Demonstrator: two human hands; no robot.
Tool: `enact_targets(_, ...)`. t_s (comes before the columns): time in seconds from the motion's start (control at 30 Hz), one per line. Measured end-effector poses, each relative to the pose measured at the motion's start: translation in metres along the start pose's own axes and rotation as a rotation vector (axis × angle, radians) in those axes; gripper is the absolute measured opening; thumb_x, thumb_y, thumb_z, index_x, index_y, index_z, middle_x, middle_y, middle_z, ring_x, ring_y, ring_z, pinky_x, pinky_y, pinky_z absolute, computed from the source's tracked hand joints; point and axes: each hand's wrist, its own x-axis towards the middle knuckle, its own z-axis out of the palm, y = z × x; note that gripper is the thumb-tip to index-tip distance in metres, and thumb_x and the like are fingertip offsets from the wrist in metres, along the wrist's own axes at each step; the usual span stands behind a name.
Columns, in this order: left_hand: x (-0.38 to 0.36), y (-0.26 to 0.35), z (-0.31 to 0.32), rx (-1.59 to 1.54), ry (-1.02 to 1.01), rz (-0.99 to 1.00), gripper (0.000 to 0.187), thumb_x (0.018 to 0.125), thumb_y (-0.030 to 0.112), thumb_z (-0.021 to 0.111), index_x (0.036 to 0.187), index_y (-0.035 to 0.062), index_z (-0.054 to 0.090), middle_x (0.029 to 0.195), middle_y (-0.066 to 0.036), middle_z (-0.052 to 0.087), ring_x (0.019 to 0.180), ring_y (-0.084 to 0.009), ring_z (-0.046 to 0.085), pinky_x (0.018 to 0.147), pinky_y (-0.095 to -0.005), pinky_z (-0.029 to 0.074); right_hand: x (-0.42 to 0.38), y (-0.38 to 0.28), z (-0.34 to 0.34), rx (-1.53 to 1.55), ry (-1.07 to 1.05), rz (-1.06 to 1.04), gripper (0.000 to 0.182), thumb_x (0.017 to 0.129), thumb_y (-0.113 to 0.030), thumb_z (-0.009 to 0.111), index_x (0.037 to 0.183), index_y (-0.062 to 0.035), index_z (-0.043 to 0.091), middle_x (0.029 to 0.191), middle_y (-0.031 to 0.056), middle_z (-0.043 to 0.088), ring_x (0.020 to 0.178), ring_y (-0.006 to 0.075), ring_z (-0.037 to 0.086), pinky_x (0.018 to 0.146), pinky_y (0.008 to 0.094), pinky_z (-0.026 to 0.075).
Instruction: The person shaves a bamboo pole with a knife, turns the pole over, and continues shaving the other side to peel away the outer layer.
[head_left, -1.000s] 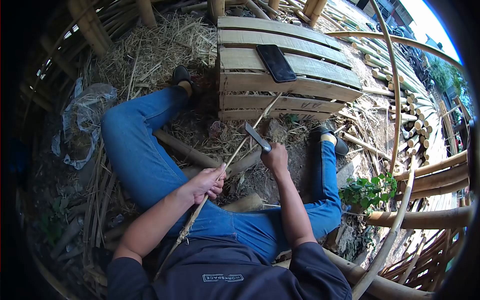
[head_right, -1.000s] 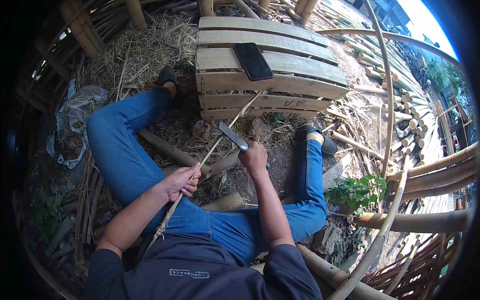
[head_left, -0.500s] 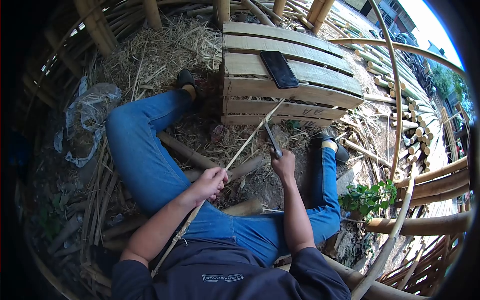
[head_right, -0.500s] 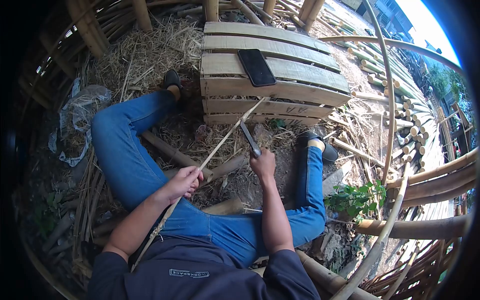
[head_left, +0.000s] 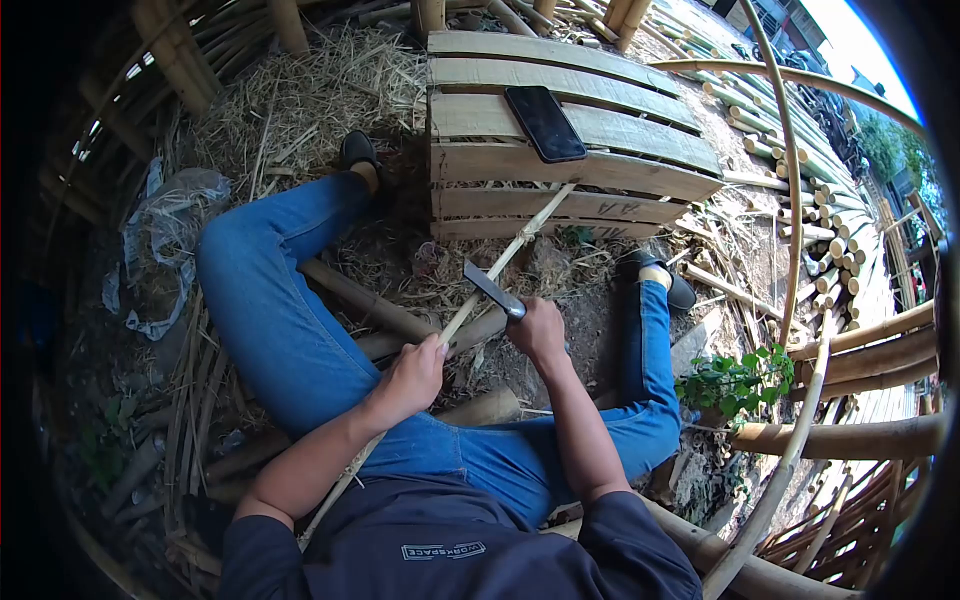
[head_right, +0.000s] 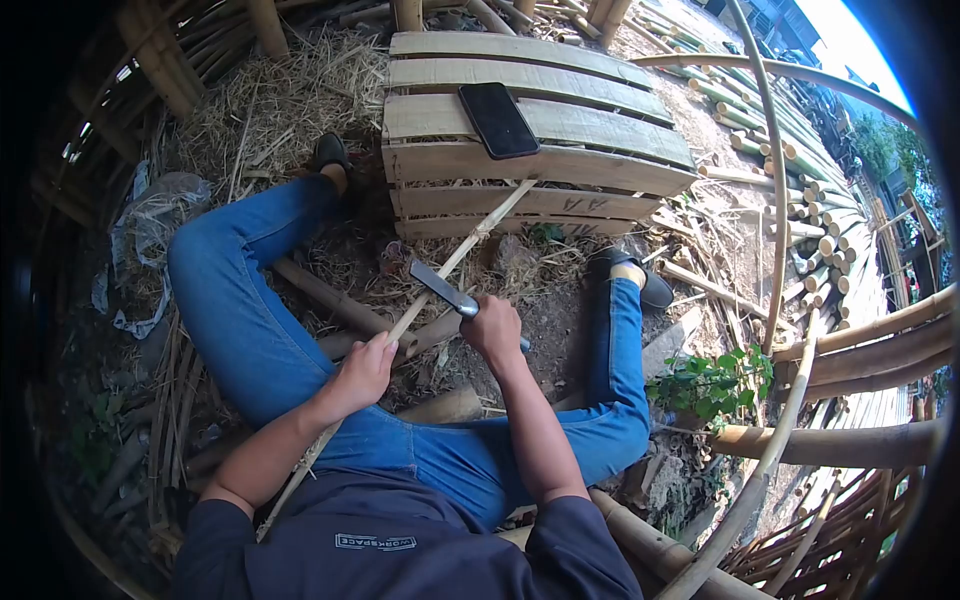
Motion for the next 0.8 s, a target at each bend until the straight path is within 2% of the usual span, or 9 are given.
enact_targets(0.23,-0.002,0.006,-0.004,0.042,-0.022,-0.012,0.025,0.104,0.02,0.045,0.099,-0.003,0.054,0.078,-0.032,0.063,0.079,-0.0524,0.062,0.067,-0.0599,0.049,0.012,0.002,-0.013,-0.057,0.024,0.05,0.018,0.072,-0.014,0.062,0.079,-0.0004,0.071,0.082,0.0273,0.068,0.082,0.0454,0.068,0.08,0.0521,0.054)
enact_targets(0.43,-0.002,0.011,-0.005,0.044,-0.026,-0.015,0.024,0.103,0.019,0.045,0.099,-0.004,0.053,0.078,-0.032,0.064,0.08,-0.0523,0.062,0.067,-0.0598,0.05,0.015,0.004,-0.012,-0.072,0.068,0.04,0.018,0.073,-0.014,0.062,0.08,0.0001,0.07,0.083,0.0285,0.068,0.082,0.0474,0.067,0.079,0.0528,0.054)
enact_targets(0.53,-0.002,0.009,-0.004,0.032,-0.038,-0.03,0.025,0.103,0.019,0.045,0.098,-0.0044,0.053,0.079,-0.032,0.064,0.08,-0.0521,0.063,0.067,-0.0596,0.051,0.02,0.014,-0.014,-0.103,0.193,0.116,0.018,0.074,-0.014,0.061,0.081,-0.0002,0.07,0.083,0.0286,0.068,0.081,0.0477,0.067,0.078,0.0533,0.054)
enact_targets(0.67,-0.003,0.011,-0.005,0.034,-0.034,-0.028,0.025,0.103,0.018,0.045,0.098,-0.0047,0.053,0.078,-0.032,0.064,0.079,-0.0521,0.063,0.066,-0.0597,0.051,0.023,0.048,-0.025,-0.226,0.212,0.149,0.018,0.074,-0.016,0.062,0.083,-0.0027,0.071,0.081,0.026,0.069,0.079,0.0455,0.068,0.077,0.0537,0.054)
enact_targets(0.8,-0.003,0.016,-0.01,0.028,-0.043,-0.03,0.025,0.103,0.018,0.044,0.099,-0.0048,0.053,0.077,-0.033,0.064,0.079,-0.0519,0.063,0.065,-0.0593,0.052,0.013,0.049,-0.017,-0.148,0.176,0.13,0.017,0.075,-0.018,0.064,0.082,-0.0044,0.071,0.08,0.0243,0.069,0.079,0.0442,0.068,0.078,0.0526,0.054)
